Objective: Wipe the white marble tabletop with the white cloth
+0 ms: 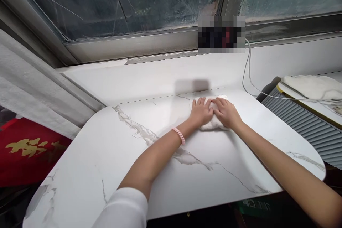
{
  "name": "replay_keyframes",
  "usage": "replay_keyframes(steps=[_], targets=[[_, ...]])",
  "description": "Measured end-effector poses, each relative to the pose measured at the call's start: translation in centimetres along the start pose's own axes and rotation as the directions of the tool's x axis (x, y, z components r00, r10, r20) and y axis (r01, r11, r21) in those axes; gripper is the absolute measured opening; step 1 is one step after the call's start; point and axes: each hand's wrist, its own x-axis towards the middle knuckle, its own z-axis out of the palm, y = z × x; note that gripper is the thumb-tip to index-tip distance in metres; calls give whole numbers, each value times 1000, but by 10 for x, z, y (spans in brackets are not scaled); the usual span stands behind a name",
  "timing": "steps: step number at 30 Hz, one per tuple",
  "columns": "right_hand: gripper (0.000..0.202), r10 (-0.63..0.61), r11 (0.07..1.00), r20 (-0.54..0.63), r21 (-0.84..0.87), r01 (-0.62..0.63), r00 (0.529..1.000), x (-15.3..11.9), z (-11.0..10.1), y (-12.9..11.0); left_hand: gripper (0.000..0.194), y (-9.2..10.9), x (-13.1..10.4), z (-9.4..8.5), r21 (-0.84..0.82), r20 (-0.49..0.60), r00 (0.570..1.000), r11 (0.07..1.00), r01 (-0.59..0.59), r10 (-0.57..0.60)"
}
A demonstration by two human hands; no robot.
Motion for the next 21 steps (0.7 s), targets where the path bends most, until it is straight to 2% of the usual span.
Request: replay_keyframes(steps=[5, 11, 16, 21], targets=[[44, -7, 999, -3, 41, 7, 1000, 46, 15, 11, 50, -21, 41, 2, -2, -60, 998, 1000, 26, -26], [46, -16, 999, 7, 50, 16, 1000, 60, 19, 13, 48, -29, 54, 4, 9, -103, 993, 999, 50, -49], [46, -53, 998, -11, 46, 53, 999, 44, 17, 13, 49, -21, 35, 3, 12, -100, 993, 998, 66, -64], [50, -160, 987, 49, -2, 161, 986, 6, 8, 0, 50, -10, -12, 0, -13, -75, 994, 997, 80, -81]])
